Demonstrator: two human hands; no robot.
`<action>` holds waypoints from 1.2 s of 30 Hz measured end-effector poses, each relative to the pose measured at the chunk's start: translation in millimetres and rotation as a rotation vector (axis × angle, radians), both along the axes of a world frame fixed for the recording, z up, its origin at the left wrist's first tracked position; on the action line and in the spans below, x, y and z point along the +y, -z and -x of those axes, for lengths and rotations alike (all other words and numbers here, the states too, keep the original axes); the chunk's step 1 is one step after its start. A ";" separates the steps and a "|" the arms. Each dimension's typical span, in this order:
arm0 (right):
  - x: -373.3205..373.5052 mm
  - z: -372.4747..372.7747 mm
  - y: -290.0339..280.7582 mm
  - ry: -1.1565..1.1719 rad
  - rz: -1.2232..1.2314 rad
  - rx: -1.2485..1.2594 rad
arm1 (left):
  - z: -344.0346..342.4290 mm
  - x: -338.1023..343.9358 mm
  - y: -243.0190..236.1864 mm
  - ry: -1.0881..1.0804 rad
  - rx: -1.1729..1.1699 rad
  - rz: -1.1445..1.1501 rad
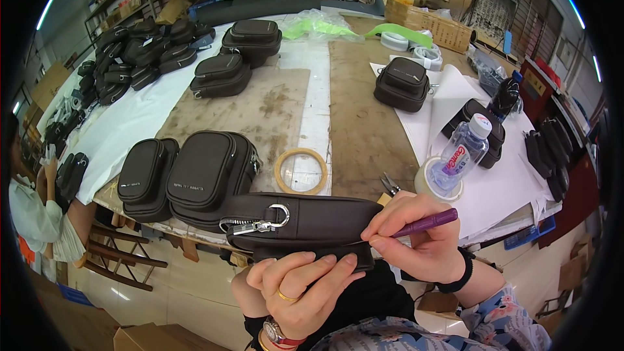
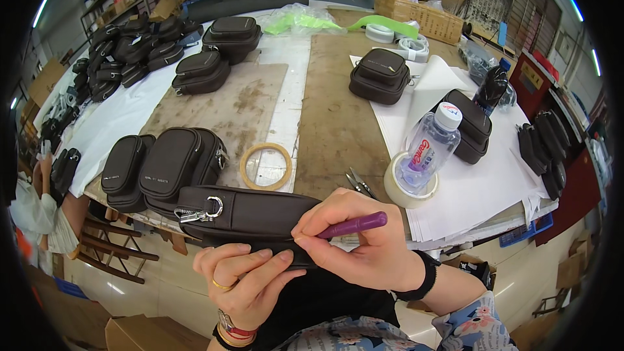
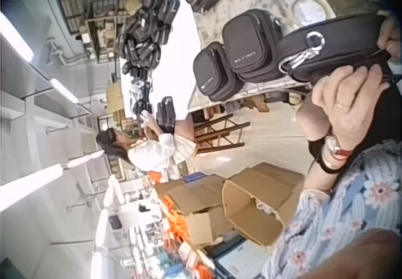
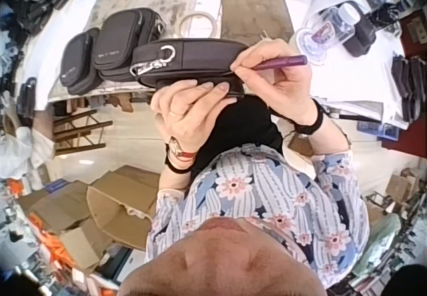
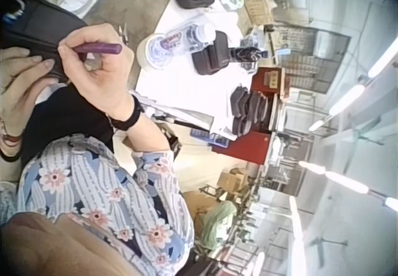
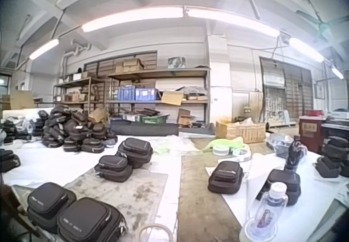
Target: The person uses a purple awl to poke holes along the seam of a small black bag, likely for sewing or assembly. They then use a small knife to trim excess material near the zipper. Finally, they inspect the bag by opening and closing the zipper and pressing on the surface.
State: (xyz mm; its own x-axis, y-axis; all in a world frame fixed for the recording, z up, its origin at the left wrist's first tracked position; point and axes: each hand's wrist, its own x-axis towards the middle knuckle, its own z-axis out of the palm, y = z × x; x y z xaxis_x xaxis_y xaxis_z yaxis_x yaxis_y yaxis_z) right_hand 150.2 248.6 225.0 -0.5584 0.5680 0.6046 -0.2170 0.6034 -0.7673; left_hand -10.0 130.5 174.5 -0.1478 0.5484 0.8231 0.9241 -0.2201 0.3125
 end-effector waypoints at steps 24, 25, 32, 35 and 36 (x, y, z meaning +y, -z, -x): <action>-5.8 -15.9 -3.5 0.012 0.117 0.072 | 0.0 0.3 -4.6 0.003 -0.006 0.052; -5.6 -15.3 -0.1 0.008 0.151 0.108 | -0.1 0.1 -5.4 0.000 -0.003 0.059; 1.0 -13.9 4.9 -0.034 0.069 0.055 | 1.0 1.2 -10.5 0.004 0.052 0.092; 1.5 -12.4 6.1 -0.025 0.055 0.059 | 1.4 1.9 -11.3 0.007 0.051 0.103; 0.7 -11.8 6.4 -0.021 0.069 0.069 | 1.2 1.8 -11.7 0.008 0.052 0.105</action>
